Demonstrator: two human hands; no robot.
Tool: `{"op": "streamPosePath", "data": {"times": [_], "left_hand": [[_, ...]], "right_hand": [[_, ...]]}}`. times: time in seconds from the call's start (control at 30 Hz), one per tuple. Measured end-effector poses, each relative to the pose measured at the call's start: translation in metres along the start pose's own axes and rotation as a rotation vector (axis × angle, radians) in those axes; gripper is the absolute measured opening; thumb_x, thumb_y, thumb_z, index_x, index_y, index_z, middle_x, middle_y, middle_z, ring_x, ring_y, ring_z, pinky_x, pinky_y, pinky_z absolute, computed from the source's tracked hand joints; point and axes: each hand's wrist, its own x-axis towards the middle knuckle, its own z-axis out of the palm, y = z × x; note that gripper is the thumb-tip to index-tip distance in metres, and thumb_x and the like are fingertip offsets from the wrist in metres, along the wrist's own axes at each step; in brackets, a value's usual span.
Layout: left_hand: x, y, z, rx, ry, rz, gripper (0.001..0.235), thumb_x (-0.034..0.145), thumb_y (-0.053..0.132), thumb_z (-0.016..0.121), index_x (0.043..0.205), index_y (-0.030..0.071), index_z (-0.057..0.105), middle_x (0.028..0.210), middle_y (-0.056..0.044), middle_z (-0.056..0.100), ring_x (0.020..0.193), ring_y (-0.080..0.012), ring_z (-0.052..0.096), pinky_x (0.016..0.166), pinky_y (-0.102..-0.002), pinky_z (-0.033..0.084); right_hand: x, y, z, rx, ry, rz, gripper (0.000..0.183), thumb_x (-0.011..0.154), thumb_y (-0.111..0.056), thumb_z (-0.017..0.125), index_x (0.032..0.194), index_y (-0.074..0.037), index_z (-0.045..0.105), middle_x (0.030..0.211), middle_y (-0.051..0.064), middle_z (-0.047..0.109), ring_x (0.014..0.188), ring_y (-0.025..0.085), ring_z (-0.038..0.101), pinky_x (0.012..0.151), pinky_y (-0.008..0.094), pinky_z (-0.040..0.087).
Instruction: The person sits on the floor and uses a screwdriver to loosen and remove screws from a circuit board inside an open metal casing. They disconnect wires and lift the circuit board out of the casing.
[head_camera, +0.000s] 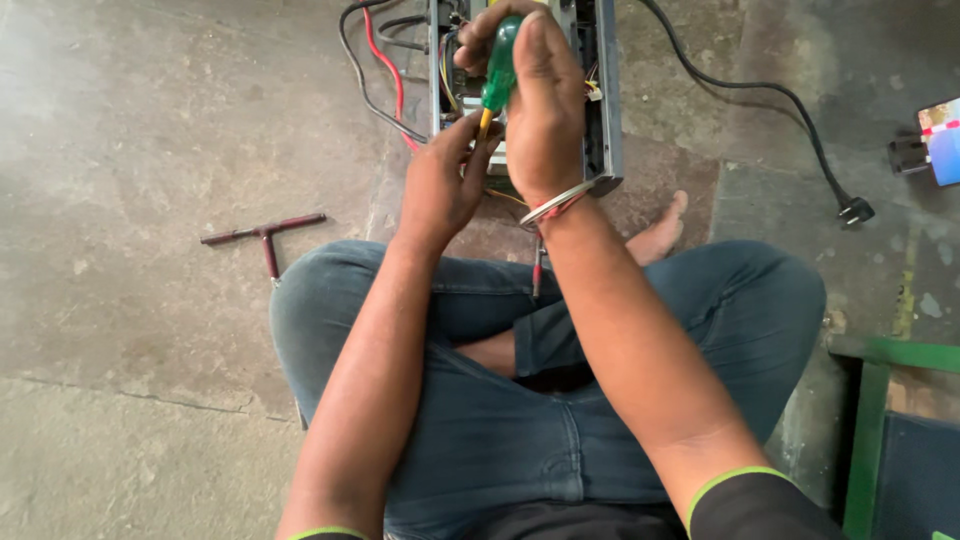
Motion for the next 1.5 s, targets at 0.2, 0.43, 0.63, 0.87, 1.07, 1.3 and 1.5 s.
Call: {"op": "streamPosePath", "data": {"times": [0.2, 0.43, 0.63, 0.87, 1.07, 1.3, 1.5], "left_hand": [[0.006, 0.003, -0.001, 0.062, 0.066, -0.169, 0.016, 0.092, 0.017, 0.077, 0.105, 0.007, 0.075, 0.093, -0.010, 0.079, 0.085, -0.0239, 0.081, 0.073, -0.034, 0.060], [0.004, 0.011, -0.004, 0.030, 0.048, -0.067, 0.019, 0.099, 0.010, 0.071, 0.117, 0.003, 0.073, 0.099, -0.013, 0.075, 0.087, -0.0231, 0.075, 0.073, -0.033, 0.059], [0.008, 0.015, -0.004, 0.045, 0.108, -0.149, 0.017, 0.091, 0.013, 0.078, 0.105, 0.004, 0.074, 0.092, -0.011, 0.076, 0.077, -0.0198, 0.075, 0.068, -0.033, 0.059], [0.007, 0.012, -0.002, 0.073, 0.098, -0.118, 0.016, 0.093, 0.012, 0.079, 0.107, 0.004, 0.074, 0.092, -0.010, 0.074, 0.076, -0.0199, 0.073, 0.069, -0.031, 0.057], [0.003, 0.007, 0.000, 0.137, 0.075, 0.030, 0.016, 0.096, 0.007, 0.075, 0.111, 0.003, 0.071, 0.098, -0.012, 0.073, 0.083, -0.0264, 0.071, 0.071, -0.035, 0.055], [0.007, 0.001, 0.003, 0.121, 0.133, -0.162, 0.021, 0.089, 0.016, 0.084, 0.099, 0.005, 0.069, 0.091, -0.009, 0.074, 0.079, -0.0208, 0.075, 0.071, -0.033, 0.058], [0.002, 0.009, -0.003, 0.138, -0.009, 0.010, 0.024, 0.101, 0.010, 0.073, 0.122, 0.004, 0.066, 0.105, -0.013, 0.070, 0.090, -0.0265, 0.073, 0.075, -0.033, 0.059]], "right_hand": [[0.001, 0.001, -0.004, -0.040, -0.026, 0.032, 0.048, 0.113, -0.051, 0.045, 0.125, -0.006, 0.056, 0.094, 0.007, 0.064, 0.088, 0.016, 0.064, 0.084, 0.030, 0.054], [0.008, -0.003, -0.002, 0.060, -0.025, 0.100, 0.052, 0.111, -0.054, 0.043, 0.111, -0.005, 0.062, 0.092, 0.004, 0.065, 0.085, 0.014, 0.064, 0.082, 0.028, 0.053], [0.007, -0.002, 0.001, -0.078, -0.036, -0.002, 0.046, 0.115, -0.050, 0.051, 0.118, -0.005, 0.054, 0.093, 0.007, 0.064, 0.085, 0.015, 0.063, 0.081, 0.028, 0.053], [0.008, 0.002, -0.008, 0.092, -0.063, 0.097, 0.052, 0.111, -0.054, 0.047, 0.123, -0.005, 0.061, 0.098, 0.006, 0.065, 0.084, 0.013, 0.063, 0.077, 0.028, 0.051], [0.006, 0.003, -0.008, 0.137, -0.036, 0.130, 0.057, 0.113, -0.055, 0.044, 0.116, -0.002, 0.065, 0.104, 0.008, 0.066, 0.089, 0.015, 0.066, 0.085, 0.031, 0.055], [0.003, 0.000, -0.001, -0.010, -0.025, 0.029, 0.048, 0.108, -0.051, 0.050, 0.110, -0.004, 0.053, 0.095, 0.005, 0.060, 0.085, 0.014, 0.063, 0.078, 0.029, 0.055], [0.002, 0.011, -0.006, 0.078, 0.031, 0.082, 0.054, 0.112, -0.056, 0.044, 0.111, -0.006, 0.062, 0.094, 0.005, 0.065, 0.080, 0.013, 0.063, 0.075, 0.027, 0.053]]}}
